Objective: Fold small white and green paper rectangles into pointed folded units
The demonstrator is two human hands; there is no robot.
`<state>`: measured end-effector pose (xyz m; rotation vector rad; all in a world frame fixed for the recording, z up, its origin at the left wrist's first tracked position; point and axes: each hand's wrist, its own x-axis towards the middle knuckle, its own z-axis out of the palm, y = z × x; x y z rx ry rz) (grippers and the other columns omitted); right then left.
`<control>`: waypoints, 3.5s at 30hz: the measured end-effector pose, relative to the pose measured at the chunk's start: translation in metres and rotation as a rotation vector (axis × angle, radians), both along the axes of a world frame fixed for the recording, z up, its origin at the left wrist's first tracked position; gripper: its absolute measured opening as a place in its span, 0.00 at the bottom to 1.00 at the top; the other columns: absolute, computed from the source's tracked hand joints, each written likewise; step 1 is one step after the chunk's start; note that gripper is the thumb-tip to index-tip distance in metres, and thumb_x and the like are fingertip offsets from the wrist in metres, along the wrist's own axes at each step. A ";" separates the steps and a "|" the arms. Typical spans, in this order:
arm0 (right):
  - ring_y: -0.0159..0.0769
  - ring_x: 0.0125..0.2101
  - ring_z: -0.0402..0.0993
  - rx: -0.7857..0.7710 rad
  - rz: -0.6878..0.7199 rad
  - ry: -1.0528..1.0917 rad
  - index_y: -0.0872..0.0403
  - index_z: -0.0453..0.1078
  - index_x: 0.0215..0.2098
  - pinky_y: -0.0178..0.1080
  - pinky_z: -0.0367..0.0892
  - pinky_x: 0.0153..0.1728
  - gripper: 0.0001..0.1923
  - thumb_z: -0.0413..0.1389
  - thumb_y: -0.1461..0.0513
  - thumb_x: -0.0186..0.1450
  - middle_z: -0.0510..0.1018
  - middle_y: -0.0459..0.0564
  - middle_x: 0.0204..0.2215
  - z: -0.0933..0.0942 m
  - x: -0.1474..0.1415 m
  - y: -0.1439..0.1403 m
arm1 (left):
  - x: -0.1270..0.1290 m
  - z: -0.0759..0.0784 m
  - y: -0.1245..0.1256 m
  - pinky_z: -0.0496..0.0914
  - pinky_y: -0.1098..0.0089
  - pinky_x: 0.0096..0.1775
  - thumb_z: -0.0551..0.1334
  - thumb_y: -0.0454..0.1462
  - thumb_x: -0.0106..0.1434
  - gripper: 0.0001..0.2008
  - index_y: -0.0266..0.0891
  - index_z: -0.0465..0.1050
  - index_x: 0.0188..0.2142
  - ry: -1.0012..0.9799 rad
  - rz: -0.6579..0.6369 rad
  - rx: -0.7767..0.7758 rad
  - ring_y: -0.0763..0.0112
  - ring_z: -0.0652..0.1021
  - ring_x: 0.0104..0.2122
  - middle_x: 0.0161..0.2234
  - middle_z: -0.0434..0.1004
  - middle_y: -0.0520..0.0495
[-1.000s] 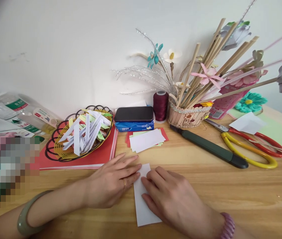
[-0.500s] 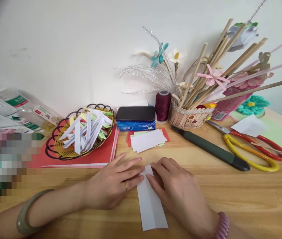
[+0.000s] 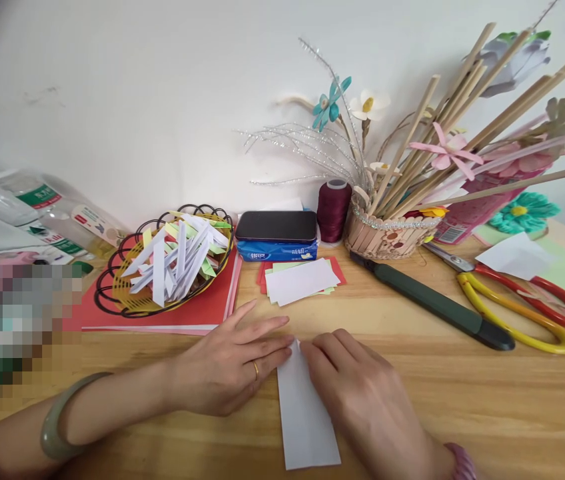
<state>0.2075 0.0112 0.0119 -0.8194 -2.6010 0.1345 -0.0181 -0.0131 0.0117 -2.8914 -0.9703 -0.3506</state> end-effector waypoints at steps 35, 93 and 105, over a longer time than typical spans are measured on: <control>0.37 0.28 0.69 0.267 0.236 -0.053 0.60 0.71 0.33 0.39 0.70 0.30 0.26 0.32 0.70 0.69 0.75 0.55 0.28 0.014 -0.003 0.005 | 0.005 0.004 -0.001 0.53 0.52 0.58 0.48 0.30 0.67 0.15 0.29 0.69 0.47 0.031 -0.038 0.045 0.59 0.63 0.54 0.44 0.73 0.44; 0.38 0.36 0.71 0.065 0.343 0.006 0.59 0.68 0.44 0.39 0.70 0.33 0.12 0.45 0.67 0.67 0.76 0.54 0.34 0.011 0.022 0.024 | -0.003 0.000 0.007 0.56 0.52 0.58 0.54 0.33 0.63 0.17 0.38 0.67 0.51 -0.014 -0.063 -0.132 0.57 0.56 0.61 0.57 0.65 0.47; 0.34 0.32 0.69 -0.079 0.414 -0.034 0.52 0.66 0.43 0.37 0.66 0.30 0.10 0.50 0.65 0.63 0.73 0.49 0.35 0.025 0.018 0.008 | -0.004 0.000 0.008 0.56 0.54 0.57 0.53 0.31 0.65 0.14 0.33 0.67 0.49 -0.132 -0.063 0.174 0.65 0.67 0.55 0.46 0.75 0.44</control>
